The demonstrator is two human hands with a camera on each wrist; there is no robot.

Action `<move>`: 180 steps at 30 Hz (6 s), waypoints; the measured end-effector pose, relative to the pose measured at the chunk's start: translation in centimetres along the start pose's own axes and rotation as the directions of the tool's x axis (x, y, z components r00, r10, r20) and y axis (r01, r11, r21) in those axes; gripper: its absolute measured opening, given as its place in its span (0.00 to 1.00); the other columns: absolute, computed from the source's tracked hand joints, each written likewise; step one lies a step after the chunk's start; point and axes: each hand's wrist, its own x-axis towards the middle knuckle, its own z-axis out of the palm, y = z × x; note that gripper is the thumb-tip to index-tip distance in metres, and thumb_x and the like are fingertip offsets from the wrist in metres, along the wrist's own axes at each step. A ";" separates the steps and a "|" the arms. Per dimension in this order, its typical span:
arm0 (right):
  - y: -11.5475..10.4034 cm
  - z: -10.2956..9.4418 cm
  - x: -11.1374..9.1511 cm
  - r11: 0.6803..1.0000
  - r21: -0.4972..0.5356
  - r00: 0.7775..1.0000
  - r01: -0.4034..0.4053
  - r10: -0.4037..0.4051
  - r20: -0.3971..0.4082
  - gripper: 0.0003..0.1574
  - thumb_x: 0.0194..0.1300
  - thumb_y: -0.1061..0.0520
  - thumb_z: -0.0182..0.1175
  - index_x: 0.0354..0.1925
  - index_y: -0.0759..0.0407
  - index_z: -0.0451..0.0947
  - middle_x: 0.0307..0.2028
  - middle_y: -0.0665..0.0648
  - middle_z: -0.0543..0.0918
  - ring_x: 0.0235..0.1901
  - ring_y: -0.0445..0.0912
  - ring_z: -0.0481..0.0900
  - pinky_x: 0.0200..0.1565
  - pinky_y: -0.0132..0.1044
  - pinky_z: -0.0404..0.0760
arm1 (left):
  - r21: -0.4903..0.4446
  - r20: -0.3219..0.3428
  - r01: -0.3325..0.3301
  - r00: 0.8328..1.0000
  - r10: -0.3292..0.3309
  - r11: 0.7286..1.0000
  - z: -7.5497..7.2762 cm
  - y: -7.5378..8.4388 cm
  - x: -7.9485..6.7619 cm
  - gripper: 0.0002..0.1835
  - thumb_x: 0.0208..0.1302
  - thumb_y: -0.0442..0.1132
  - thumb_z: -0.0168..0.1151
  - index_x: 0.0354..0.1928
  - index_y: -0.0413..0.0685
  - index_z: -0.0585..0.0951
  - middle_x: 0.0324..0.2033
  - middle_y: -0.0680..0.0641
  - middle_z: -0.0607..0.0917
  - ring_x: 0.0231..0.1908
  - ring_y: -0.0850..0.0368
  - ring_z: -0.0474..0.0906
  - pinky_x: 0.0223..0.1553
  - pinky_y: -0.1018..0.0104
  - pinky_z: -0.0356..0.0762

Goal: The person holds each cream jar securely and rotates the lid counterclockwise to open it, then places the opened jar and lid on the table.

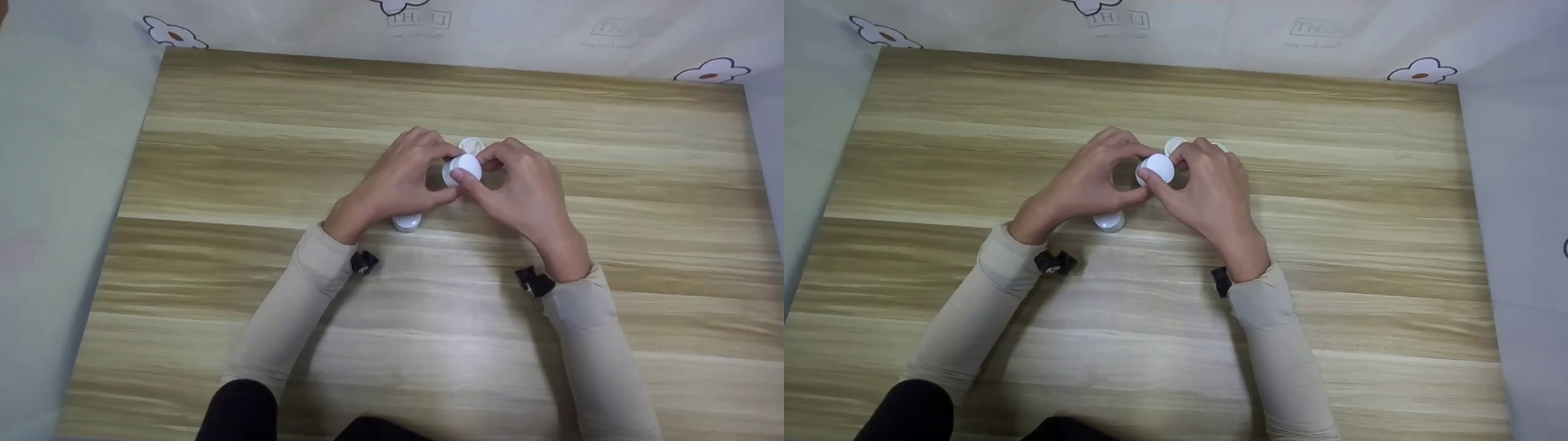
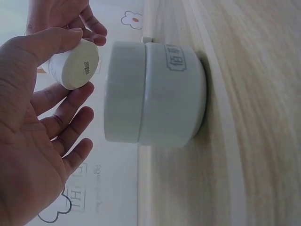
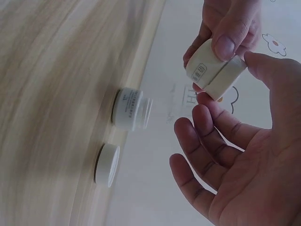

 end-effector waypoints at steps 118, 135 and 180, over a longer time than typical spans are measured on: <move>4.6 -4.0 0.0 0.970 -0.026 0.897 -0.240 0.232 0.376 0.19 0.60 0.51 0.78 0.50 0.52 0.89 0.46 0.58 0.93 0.51 0.52 0.91 0.56 0.48 0.77 | 0.107 0.087 0.115 0.988 -0.125 0.988 3.5 -0.9 1.5 0.26 0.61 0.54 0.78 0.59 0.57 0.87 0.55 0.53 0.90 0.60 0.52 0.81 0.66 0.53 0.71; 4.9 -2.8 0.2 0.978 -0.124 0.909 -0.167 0.201 0.365 0.20 0.58 0.54 0.76 0.48 0.59 0.87 0.46 0.63 0.91 0.47 0.57 0.87 0.51 0.57 0.79 | 0.105 0.095 0.160 0.981 -0.170 0.981 3.8 -1.1 1.3 0.28 0.63 0.56 0.75 0.63 0.57 0.84 0.64 0.51 0.85 0.63 0.51 0.76 0.72 0.53 0.66; 4.1 -2.7 0.1 0.970 -0.190 0.909 -0.154 0.214 0.357 0.27 0.58 0.49 0.77 0.53 0.60 0.84 0.47 0.62 0.90 0.48 0.58 0.86 0.49 0.60 0.79 | 0.096 0.111 0.118 0.985 -0.129 0.988 3.2 -1.2 1.3 0.28 0.65 0.54 0.74 0.65 0.55 0.83 0.63 0.51 0.86 0.66 0.50 0.77 0.72 0.52 0.66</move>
